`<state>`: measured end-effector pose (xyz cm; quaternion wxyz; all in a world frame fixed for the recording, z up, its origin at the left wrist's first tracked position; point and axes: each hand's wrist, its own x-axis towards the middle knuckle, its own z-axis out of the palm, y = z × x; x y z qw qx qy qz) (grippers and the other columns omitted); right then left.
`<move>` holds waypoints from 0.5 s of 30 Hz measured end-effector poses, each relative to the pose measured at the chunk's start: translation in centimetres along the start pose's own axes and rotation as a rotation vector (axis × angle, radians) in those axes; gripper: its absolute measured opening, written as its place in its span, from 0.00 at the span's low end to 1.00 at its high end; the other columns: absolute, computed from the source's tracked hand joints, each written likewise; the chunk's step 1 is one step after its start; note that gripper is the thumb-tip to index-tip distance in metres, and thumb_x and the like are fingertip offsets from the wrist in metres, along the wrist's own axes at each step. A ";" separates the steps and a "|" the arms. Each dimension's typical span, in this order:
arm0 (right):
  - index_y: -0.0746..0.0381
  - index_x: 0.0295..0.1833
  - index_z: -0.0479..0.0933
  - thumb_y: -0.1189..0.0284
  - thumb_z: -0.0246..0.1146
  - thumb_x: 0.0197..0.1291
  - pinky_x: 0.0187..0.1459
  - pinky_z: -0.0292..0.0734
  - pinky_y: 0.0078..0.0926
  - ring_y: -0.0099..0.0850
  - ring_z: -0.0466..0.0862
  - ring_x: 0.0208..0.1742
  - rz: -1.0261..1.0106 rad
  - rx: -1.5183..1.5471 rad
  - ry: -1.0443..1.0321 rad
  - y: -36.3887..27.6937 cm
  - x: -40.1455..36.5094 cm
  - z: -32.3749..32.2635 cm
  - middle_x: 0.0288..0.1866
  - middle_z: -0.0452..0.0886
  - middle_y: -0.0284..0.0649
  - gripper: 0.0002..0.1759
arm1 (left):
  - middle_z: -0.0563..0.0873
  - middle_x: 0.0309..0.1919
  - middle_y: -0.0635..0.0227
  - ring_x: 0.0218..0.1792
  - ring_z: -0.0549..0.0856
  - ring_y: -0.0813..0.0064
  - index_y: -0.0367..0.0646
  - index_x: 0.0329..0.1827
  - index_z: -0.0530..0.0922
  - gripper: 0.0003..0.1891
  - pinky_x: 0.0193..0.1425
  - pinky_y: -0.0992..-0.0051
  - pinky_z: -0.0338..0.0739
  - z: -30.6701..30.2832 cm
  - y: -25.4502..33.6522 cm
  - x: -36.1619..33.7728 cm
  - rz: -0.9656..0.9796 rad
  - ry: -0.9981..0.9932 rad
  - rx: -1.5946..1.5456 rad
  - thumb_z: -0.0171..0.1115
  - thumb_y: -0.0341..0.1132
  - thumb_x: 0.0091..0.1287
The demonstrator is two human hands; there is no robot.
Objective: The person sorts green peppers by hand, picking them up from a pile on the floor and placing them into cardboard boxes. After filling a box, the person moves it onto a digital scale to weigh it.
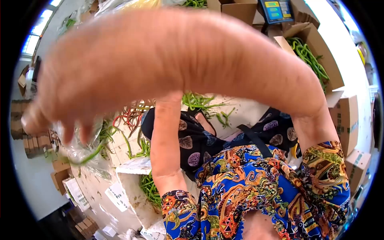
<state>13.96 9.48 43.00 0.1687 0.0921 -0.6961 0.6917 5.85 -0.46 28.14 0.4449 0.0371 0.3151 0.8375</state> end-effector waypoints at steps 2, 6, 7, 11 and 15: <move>0.67 0.52 0.79 0.58 0.51 0.70 0.45 0.77 0.28 0.31 0.80 0.48 -0.028 -0.031 -0.053 -1.0 1.1 -1.1 0.50 0.81 0.47 0.23 | 0.74 0.30 0.71 0.26 0.69 0.79 0.42 0.49 0.73 0.12 0.34 0.76 0.66 -2.5 1.1 0.8 -0.186 -0.213 -0.173 0.53 0.38 0.68; 0.65 0.60 0.76 0.45 0.47 0.70 0.56 0.71 0.33 0.33 0.77 0.55 0.385 -0.338 0.042 8.1 -1.6 -9.3 0.57 0.79 0.44 0.34 | 0.65 0.26 0.77 0.24 0.67 0.86 0.31 0.60 0.70 0.20 0.32 0.81 0.64 -2.0 2.4 -0.7 -0.205 -0.340 -0.268 0.52 0.35 0.68; 0.59 0.65 0.73 0.40 0.47 0.68 0.63 0.67 0.32 0.29 0.73 0.65 0.520 -0.071 0.079 12.8 -3.8 -11.1 0.63 0.76 0.44 0.37 | 0.66 0.26 0.77 0.24 0.67 0.86 0.30 0.60 0.70 0.21 0.32 0.81 0.64 -2.1 2.7 -0.8 -0.232 -0.367 -0.295 0.51 0.34 0.69; 0.66 0.54 0.80 0.38 0.34 0.70 0.60 0.66 0.31 0.32 0.78 0.57 0.811 0.305 0.012 19.3 -11.2 -8.0 0.54 0.83 0.44 0.45 | 0.69 0.29 0.75 0.25 0.69 0.86 0.28 0.63 0.68 0.23 0.33 0.80 0.65 -1.3 2.7 -0.8 -0.280 -0.415 -0.322 0.51 0.34 0.69; 0.72 0.56 0.77 0.37 0.33 0.70 0.51 0.72 0.27 0.32 0.81 0.50 0.795 0.656 -0.043 18.4 -14.4 -5.1 0.48 0.84 0.50 0.48 | 0.68 0.30 0.75 0.26 0.69 0.85 0.28 0.64 0.67 0.23 0.34 0.80 0.64 -0.8 2.7 -0.7 -0.274 -0.391 -0.317 0.50 0.33 0.69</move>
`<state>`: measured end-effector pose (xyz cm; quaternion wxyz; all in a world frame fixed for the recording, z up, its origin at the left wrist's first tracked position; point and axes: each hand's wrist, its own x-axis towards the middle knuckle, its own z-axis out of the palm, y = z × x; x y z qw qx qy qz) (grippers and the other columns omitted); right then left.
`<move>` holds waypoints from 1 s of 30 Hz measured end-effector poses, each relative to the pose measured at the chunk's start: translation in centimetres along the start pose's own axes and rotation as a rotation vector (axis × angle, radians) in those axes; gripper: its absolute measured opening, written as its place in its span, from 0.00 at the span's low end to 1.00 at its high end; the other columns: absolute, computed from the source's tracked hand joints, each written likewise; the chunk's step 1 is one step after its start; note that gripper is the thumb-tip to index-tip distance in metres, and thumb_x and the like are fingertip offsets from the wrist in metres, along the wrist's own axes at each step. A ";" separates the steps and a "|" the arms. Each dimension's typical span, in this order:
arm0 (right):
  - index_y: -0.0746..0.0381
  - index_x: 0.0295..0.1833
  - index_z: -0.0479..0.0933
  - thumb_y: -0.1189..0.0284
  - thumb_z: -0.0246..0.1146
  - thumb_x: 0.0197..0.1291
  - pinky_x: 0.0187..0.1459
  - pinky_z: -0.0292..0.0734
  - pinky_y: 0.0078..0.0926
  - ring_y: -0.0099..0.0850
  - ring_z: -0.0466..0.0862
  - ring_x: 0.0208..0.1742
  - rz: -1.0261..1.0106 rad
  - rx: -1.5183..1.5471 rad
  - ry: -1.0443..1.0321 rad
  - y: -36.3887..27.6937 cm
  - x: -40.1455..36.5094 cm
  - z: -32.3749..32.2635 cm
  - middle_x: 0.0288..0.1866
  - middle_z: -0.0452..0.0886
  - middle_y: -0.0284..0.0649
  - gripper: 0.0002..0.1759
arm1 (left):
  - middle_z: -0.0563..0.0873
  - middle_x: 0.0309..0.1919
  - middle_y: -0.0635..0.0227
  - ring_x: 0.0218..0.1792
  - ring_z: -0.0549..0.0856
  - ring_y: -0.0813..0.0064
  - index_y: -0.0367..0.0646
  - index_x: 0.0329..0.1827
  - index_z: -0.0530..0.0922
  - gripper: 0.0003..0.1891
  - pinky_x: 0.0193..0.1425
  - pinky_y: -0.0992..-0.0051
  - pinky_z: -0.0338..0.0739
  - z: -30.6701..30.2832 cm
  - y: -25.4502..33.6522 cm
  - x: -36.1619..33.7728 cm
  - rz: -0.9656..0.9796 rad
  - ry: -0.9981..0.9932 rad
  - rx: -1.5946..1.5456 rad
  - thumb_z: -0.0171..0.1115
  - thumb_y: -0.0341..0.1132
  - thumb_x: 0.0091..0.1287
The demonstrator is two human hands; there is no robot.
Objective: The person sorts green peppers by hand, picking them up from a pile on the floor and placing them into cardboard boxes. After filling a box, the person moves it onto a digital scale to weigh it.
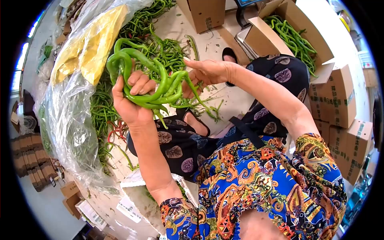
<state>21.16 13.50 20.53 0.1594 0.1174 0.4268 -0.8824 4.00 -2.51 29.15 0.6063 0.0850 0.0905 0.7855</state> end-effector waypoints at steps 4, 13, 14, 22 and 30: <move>0.68 0.56 0.77 0.40 0.41 0.71 0.27 0.67 0.13 0.20 0.73 0.27 -0.055 -0.006 0.072 0.7 -1.7 1.0 0.37 0.83 0.40 0.40 | 0.68 0.30 0.74 0.27 0.69 0.84 0.27 0.64 0.67 0.23 0.34 0.78 0.64 -0.4 0.7 -0.1 0.035 0.012 0.009 0.50 0.33 0.70; 0.71 0.50 0.71 0.62 0.49 0.75 0.15 0.51 0.09 0.12 0.56 0.17 -0.347 0.615 -0.069 1.1 -4.0 -0.1 0.25 0.63 0.26 0.19 | 0.68 0.32 0.71 0.28 0.68 0.82 0.28 0.63 0.67 0.21 0.35 0.79 0.65 -1.3 1.0 0.3 0.098 0.165 0.204 0.47 0.34 0.71; 0.71 0.50 0.71 0.63 0.48 0.75 0.15 0.51 0.10 0.12 0.56 0.17 -0.393 0.622 -0.073 1.1 -4.3 -0.1 0.25 0.63 0.27 0.19 | 0.68 0.32 0.71 0.28 0.68 0.82 0.28 0.63 0.67 0.21 0.35 0.79 0.65 -1.2 0.9 0.3 0.103 0.171 0.206 0.48 0.34 0.71; 0.71 0.50 0.73 0.59 0.49 0.74 0.15 0.53 0.09 0.12 0.58 0.18 -0.396 0.596 -0.071 0.5 -5.3 1.1 0.25 0.66 0.28 0.22 | 0.68 0.31 0.72 0.27 0.67 0.82 0.29 0.64 0.67 0.22 0.35 0.78 0.64 -0.8 0.4 0.4 0.061 0.127 0.180 0.48 0.34 0.71; 0.62 0.51 0.77 0.64 0.64 0.64 0.38 0.74 0.17 0.20 0.81 0.38 -0.283 -0.055 0.153 1.1 -5.1 1.9 0.39 0.84 0.32 0.15 | 0.67 0.31 0.72 0.27 0.67 0.82 0.32 0.64 0.66 0.23 0.36 0.78 0.64 -0.8 0.2 0.2 0.054 0.126 0.207 0.50 0.34 0.70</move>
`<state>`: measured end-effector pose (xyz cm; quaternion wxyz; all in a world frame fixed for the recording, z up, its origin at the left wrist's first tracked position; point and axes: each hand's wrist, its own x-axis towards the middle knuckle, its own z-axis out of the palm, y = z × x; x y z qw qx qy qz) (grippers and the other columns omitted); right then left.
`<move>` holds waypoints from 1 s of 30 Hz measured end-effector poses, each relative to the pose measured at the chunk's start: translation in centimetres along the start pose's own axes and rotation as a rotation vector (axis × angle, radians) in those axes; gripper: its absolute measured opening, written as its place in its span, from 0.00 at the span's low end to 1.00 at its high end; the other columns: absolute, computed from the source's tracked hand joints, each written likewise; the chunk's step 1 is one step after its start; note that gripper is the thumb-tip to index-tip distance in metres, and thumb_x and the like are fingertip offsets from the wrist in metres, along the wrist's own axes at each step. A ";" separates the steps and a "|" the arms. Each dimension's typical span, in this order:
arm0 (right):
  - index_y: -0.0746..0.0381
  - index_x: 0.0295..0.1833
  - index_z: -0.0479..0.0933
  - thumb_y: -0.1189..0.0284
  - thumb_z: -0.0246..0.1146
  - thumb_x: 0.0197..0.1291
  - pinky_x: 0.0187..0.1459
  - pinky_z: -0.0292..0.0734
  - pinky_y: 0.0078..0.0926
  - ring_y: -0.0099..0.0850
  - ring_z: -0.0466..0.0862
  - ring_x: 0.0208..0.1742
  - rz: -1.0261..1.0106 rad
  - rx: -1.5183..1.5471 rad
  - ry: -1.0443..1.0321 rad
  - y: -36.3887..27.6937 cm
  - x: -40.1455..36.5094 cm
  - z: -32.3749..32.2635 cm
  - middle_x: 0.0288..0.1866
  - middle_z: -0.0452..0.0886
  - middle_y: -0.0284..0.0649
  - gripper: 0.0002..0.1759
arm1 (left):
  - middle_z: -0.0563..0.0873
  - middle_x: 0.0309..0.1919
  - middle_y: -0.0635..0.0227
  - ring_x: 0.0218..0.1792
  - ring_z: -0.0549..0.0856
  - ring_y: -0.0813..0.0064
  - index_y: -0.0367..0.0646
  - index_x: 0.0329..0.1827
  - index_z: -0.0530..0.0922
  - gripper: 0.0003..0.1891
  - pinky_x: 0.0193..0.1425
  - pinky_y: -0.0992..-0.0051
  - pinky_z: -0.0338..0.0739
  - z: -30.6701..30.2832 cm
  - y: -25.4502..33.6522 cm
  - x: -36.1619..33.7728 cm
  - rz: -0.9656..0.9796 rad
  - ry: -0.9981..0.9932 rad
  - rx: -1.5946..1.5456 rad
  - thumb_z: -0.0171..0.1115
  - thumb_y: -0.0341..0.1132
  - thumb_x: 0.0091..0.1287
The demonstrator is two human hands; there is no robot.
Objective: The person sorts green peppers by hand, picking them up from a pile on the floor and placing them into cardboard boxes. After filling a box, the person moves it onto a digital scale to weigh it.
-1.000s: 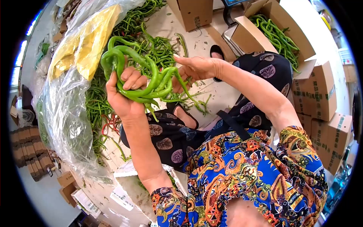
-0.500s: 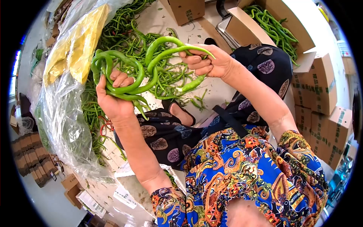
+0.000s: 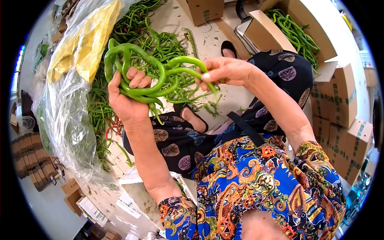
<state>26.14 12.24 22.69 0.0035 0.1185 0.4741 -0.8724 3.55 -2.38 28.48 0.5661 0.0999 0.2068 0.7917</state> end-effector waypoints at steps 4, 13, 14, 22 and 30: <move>0.62 0.52 0.78 0.66 0.59 0.68 0.51 0.71 0.19 0.19 0.78 0.46 0.025 -0.406 -0.113 0.8 -0.3 0.3 0.41 0.84 0.32 0.13 | 0.66 0.30 0.72 0.27 0.66 0.82 0.33 0.60 0.68 0.19 0.35 0.77 0.64 0.4 -0.5 0.0 -0.033 0.022 -0.003 0.51 0.34 0.69; 0.67 0.51 0.75 0.68 0.55 0.68 0.53 0.68 0.22 0.20 0.78 0.46 -0.094 -0.359 0.067 0.8 -0.5 2.3 0.38 0.82 0.35 0.13 | 0.71 0.30 0.68 0.28 0.70 0.77 0.38 0.62 0.70 0.21 0.33 0.76 0.63 0.6 -2.4 0.3 -0.124 -0.002 0.074 0.49 0.36 0.69; 0.66 0.51 0.75 0.68 0.55 0.68 0.53 0.69 0.22 0.20 0.78 0.45 -0.120 -0.370 0.082 0.9 -0.6 2.3 0.37 0.82 0.34 0.13 | 0.71 0.30 0.68 0.28 0.70 0.77 0.38 0.62 0.70 0.21 0.33 0.76 0.63 0.6 -2.5 0.4 -0.123 0.009 0.088 0.49 0.36 0.69; 0.65 0.50 0.72 0.65 0.54 0.71 0.29 0.66 0.19 0.22 0.70 0.25 -0.265 0.363 -0.008 -2.6 -4.8 2.0 0.27 0.70 0.31 0.13 | 0.74 0.32 0.67 0.29 0.72 0.77 0.37 0.61 0.71 0.20 0.33 0.76 0.66 0.4 -2.2 0.8 -0.137 0.143 0.245 0.51 0.35 0.68; 0.65 0.52 0.73 0.68 0.56 0.70 0.29 0.69 0.18 0.20 0.72 0.26 -0.307 0.462 -0.037 -3.7 -6.3 2.6 0.31 0.76 0.32 0.13 | 0.77 0.36 0.67 0.31 0.74 0.77 0.41 0.64 0.70 0.21 0.35 0.76 0.72 0.1 -4.0 1.9 -0.163 0.237 0.341 0.55 0.34 0.68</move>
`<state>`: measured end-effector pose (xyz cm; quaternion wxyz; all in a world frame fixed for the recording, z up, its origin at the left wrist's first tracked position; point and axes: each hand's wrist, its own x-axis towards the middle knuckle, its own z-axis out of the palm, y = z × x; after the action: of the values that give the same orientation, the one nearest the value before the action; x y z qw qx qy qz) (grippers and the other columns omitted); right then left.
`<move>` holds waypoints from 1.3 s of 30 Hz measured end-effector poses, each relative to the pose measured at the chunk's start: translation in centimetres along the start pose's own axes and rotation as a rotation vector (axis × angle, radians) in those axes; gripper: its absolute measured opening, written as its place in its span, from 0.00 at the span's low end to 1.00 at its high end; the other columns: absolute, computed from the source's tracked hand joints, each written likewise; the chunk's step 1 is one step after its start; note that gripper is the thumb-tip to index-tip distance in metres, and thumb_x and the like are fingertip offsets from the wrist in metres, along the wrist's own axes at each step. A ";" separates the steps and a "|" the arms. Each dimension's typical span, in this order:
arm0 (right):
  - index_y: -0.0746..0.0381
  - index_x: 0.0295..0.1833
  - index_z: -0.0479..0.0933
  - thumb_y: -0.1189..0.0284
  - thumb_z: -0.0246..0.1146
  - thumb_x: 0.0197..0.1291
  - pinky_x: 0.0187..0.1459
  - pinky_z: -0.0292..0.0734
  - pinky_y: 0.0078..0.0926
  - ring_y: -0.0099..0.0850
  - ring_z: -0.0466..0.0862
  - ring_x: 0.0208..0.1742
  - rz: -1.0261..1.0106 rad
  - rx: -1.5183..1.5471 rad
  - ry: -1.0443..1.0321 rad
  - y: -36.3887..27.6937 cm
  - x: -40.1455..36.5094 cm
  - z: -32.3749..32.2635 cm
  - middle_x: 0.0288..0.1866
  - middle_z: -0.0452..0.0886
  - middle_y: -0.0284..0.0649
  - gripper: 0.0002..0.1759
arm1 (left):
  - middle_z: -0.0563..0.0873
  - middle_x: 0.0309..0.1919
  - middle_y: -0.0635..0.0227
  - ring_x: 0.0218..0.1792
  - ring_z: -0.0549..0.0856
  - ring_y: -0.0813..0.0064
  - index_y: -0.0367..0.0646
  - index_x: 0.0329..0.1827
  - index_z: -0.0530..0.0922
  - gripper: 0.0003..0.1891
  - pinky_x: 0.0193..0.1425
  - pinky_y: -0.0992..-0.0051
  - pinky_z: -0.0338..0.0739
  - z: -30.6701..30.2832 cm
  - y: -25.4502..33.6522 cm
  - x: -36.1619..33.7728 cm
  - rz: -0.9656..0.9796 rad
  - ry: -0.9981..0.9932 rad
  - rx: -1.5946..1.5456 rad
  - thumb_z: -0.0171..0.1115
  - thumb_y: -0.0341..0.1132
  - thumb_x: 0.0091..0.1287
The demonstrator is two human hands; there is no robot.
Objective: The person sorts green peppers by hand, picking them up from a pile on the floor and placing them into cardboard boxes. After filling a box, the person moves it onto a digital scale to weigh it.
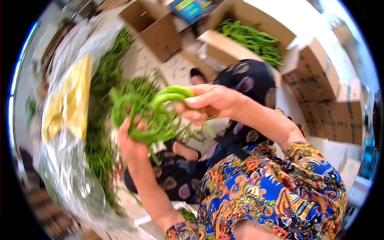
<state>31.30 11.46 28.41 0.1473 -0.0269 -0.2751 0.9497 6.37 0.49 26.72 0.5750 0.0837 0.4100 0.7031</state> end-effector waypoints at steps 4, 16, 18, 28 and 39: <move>0.67 0.53 0.75 0.67 0.57 0.69 0.36 0.77 0.14 0.21 0.78 0.33 -0.363 -0.349 0.069 -6.3 -3.2 0.8 0.33 0.78 0.35 0.15 | 0.75 0.35 0.68 0.32 0.73 0.78 0.42 0.64 0.70 0.19 0.35 0.78 0.69 0.1 0.8 -0.5 0.049 0.143 0.125 0.53 0.35 0.70; 0.54 0.60 0.75 0.70 0.62 0.62 0.58 0.71 0.31 0.31 0.77 0.55 0.130 -2.238 0.892 -17.2 -19.0 -11.0 0.50 0.80 0.36 0.20 | 0.76 0.35 0.67 0.32 0.73 0.77 0.40 0.60 0.72 0.17 0.36 0.77 0.71 -1.4 -0.7 0.8 0.025 0.125 0.193 0.55 0.34 0.70; 0.52 0.64 0.73 0.73 0.64 0.56 0.66 0.63 0.37 0.38 0.68 0.67 0.776 -2.229 1.024 -17.2 -20.7 -11.1 0.63 0.74 0.38 0.28 | 0.75 0.35 0.69 0.33 0.74 0.78 0.39 0.64 0.71 0.20 0.38 0.78 0.71 -0.8 -0.9 1.4 0.005 0.140 0.227 0.55 0.34 0.70; 0.58 0.52 0.75 0.79 0.59 0.51 0.54 0.72 0.38 0.43 0.74 0.54 0.617 -2.319 0.867 -13.8 -20.4 -16.5 0.49 0.77 0.42 0.20 | 0.76 0.36 0.67 0.33 0.74 0.76 0.39 0.63 0.71 0.19 0.37 0.76 0.72 -0.8 -1.8 2.4 -0.036 0.107 0.216 0.55 0.34 0.70; 0.58 0.32 0.76 0.79 0.61 0.39 0.43 0.69 0.39 0.41 0.74 0.42 0.752 -2.495 0.651 -14.4 -21.2 -14.9 0.34 0.76 0.38 0.10 | 0.76 0.38 0.68 0.35 0.73 0.77 0.42 0.66 0.69 0.22 0.41 0.74 0.70 -0.7 -2.4 2.3 -0.098 -0.005 0.103 0.54 0.33 0.69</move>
<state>57.37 24.46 22.80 -0.1851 -0.4386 -0.8794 -0.0005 6.99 2.14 23.80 0.6047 0.0946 0.4477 0.6519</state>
